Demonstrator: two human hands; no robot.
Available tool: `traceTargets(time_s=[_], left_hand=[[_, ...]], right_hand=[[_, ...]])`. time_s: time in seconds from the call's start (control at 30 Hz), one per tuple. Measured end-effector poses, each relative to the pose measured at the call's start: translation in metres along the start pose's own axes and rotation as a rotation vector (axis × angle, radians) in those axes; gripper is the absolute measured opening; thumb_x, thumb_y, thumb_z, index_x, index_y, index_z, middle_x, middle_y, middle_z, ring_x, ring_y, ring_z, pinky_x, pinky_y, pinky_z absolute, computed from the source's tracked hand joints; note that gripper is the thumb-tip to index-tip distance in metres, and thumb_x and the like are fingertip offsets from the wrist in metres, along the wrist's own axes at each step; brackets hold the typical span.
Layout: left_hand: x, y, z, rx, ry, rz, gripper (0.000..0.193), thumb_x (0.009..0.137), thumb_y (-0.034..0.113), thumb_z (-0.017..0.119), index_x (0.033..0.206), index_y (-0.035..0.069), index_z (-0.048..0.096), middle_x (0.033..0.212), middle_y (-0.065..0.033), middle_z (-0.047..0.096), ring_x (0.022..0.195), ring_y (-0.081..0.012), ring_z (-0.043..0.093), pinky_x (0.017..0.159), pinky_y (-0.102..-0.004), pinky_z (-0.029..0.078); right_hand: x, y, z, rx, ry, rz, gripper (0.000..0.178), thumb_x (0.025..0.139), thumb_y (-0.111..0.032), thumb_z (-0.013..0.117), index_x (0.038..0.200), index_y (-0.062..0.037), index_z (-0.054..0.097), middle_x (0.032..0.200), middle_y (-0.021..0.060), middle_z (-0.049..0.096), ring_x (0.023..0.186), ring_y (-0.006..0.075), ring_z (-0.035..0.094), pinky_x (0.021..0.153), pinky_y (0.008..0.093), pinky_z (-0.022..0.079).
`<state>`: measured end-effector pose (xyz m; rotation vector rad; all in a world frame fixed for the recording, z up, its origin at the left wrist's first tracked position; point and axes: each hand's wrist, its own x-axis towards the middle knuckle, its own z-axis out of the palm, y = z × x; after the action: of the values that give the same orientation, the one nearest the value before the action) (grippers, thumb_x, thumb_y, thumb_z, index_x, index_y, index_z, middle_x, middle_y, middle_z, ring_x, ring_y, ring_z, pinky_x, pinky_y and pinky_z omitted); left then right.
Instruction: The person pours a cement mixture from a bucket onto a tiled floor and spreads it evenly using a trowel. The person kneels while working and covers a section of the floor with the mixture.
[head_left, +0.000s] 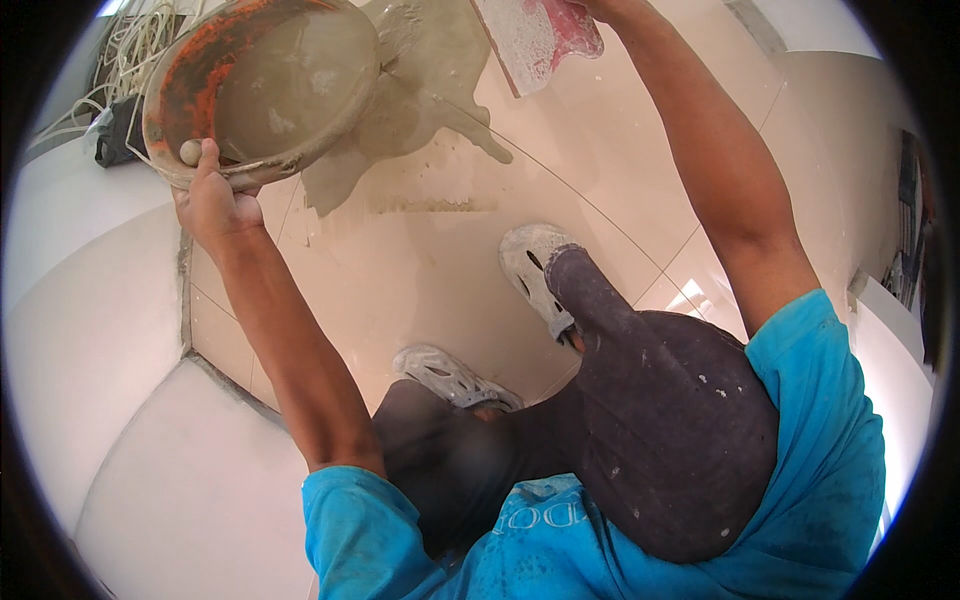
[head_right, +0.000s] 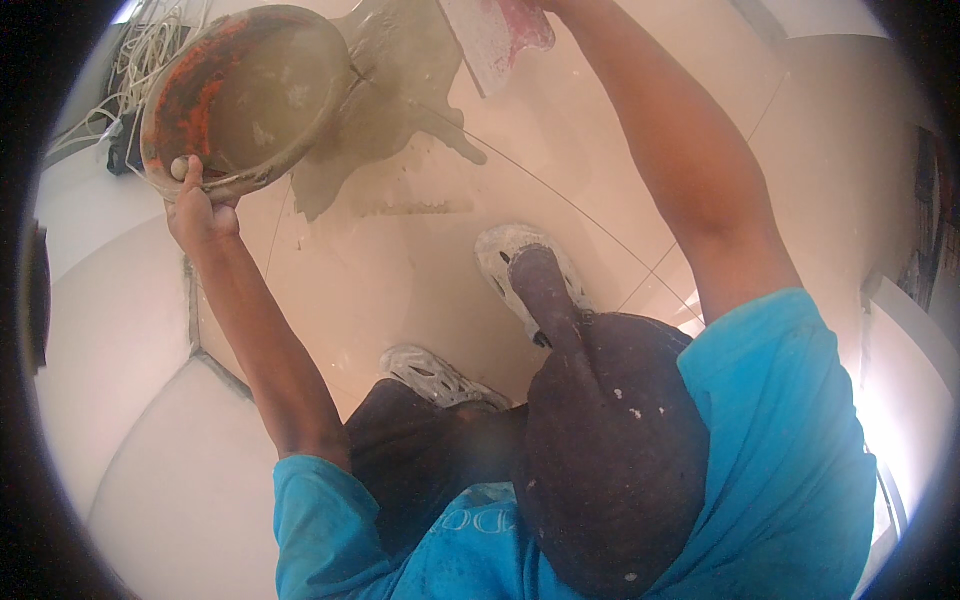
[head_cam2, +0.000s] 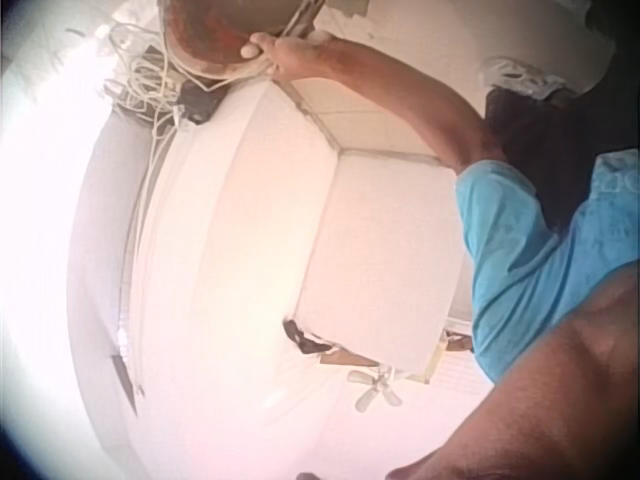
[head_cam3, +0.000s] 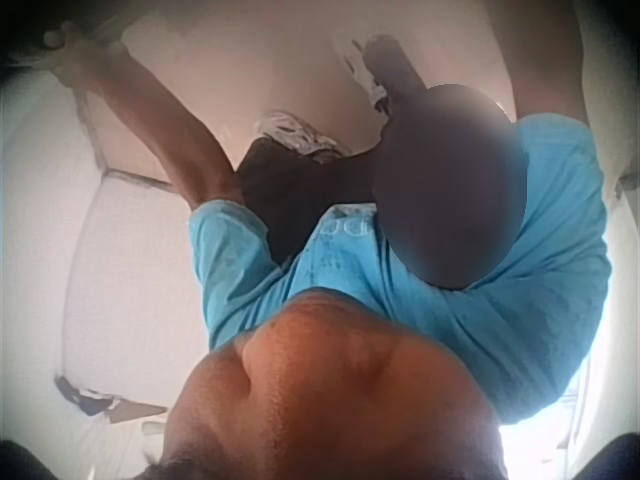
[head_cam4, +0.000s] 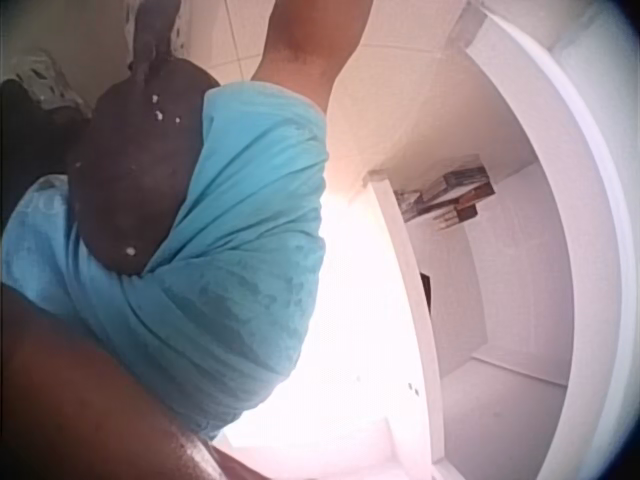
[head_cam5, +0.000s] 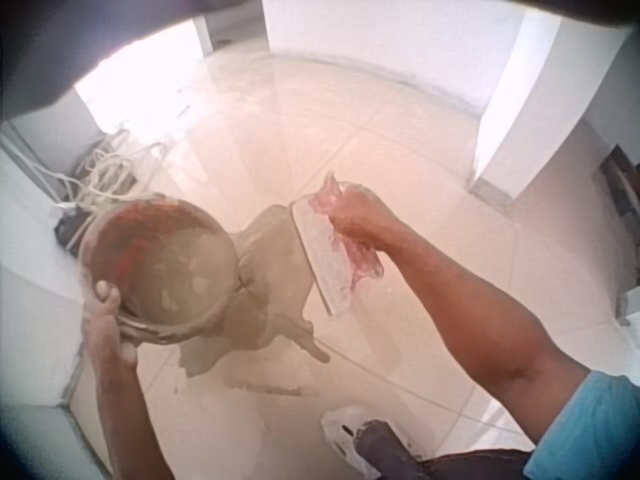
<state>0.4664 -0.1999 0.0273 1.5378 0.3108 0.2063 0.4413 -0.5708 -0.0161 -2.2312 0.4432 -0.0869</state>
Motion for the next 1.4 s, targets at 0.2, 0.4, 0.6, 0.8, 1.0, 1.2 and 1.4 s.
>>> traceTargets(time_s=[0.2,0.4,0.6,0.8,1.0,1.2,1.4], left_hand=[[0.0,-0.001,-0.001,-0.009,-0.022,0.026,0.043,0.087,-0.005,0.055,0.127,0.001,0.042,0.119,-0.0161,0.052,0.103,-0.0326,0.058,0.077,-0.0563,0.056],[-0.001,0.001,0.0,0.018,-0.006,0.019,0.042,0.087,-0.004,0.055,0.126,0.001,0.043,0.119,-0.0162,0.052,0.103,-0.0322,0.059,0.077,-0.0569,0.056],[-0.003,0.0,0.007,0.015,-0.011,0.014,0.042,0.087,-0.004,0.055,0.127,0.002,0.043,0.119,-0.0161,0.052,0.103,-0.0321,0.058,0.077,-0.0571,0.056],[-0.005,0.003,0.0,-0.015,0.002,0.026,0.042,0.088,-0.002,0.055,0.128,0.002,0.043,0.12,-0.0156,0.052,0.103,-0.0312,0.059,0.079,-0.0532,0.056],[-0.01,0.007,0.004,-0.012,0.008,-0.023,0.04,0.089,-0.001,0.054,0.127,0.002,0.044,0.12,-0.014,0.052,0.104,-0.0295,0.059,0.081,-0.0514,0.055],[-0.012,0.01,0.007,0.014,0.042,-0.021,0.04,0.089,0.0,0.054,0.127,0.002,0.044,0.12,-0.0149,0.052,0.104,-0.0301,0.059,0.082,-0.0487,0.056],[-0.012,0.01,0.003,-0.015,0.03,0.0,0.039,0.089,0.0,0.055,0.127,0.002,0.045,0.12,-0.0149,0.053,0.104,-0.0297,0.058,0.079,-0.0479,0.056]], right_hand=[[0.002,0.001,0.0,-0.029,-0.011,0.015,0.052,0.087,-0.041,0.056,0.1,0.0089,0.062,0.093,0.0274,0.065,0.088,0.0341,0.063,0.077,0.0417,0.048],[0.002,0.004,0.0,-0.015,-0.015,0.013,0.054,0.088,-0.043,0.055,0.102,0.0093,0.06,0.095,0.0297,0.063,0.091,0.0357,0.062,0.079,0.043,0.047],[0.005,0.01,-0.003,-0.001,0.056,-0.058,0.054,0.088,-0.042,0.055,0.103,0.0096,0.059,0.094,0.0296,0.063,0.091,0.0363,0.062,0.08,0.0431,0.047],[0.01,0.013,-0.022,0.248,0.035,0.024,0.045,0.088,-0.036,0.057,0.096,0.0081,0.062,0.082,0.019,0.065,0.069,0.025,0.062,0.064,0.0373,0.05],[0.013,0.019,-0.064,0.191,0.125,0.184,0.036,0.086,-0.027,0.059,0.097,0.0074,0.063,0.08,0.016,0.064,0.064,0.0201,0.06,0.057,0.0327,0.049],[0.024,0.055,-0.055,0.171,0.206,0.089,0.038,0.085,-0.022,0.055,0.108,0.0082,0.06,0.093,0.0206,0.064,0.084,0.0259,0.062,0.071,0.0372,0.05],[0.014,0.025,-0.051,0.128,0.212,0.186,0.044,0.085,-0.021,0.053,0.123,0.0011,0.054,0.119,0.0228,0.058,0.111,0.0317,0.054,0.093,0.0387,0.043]])
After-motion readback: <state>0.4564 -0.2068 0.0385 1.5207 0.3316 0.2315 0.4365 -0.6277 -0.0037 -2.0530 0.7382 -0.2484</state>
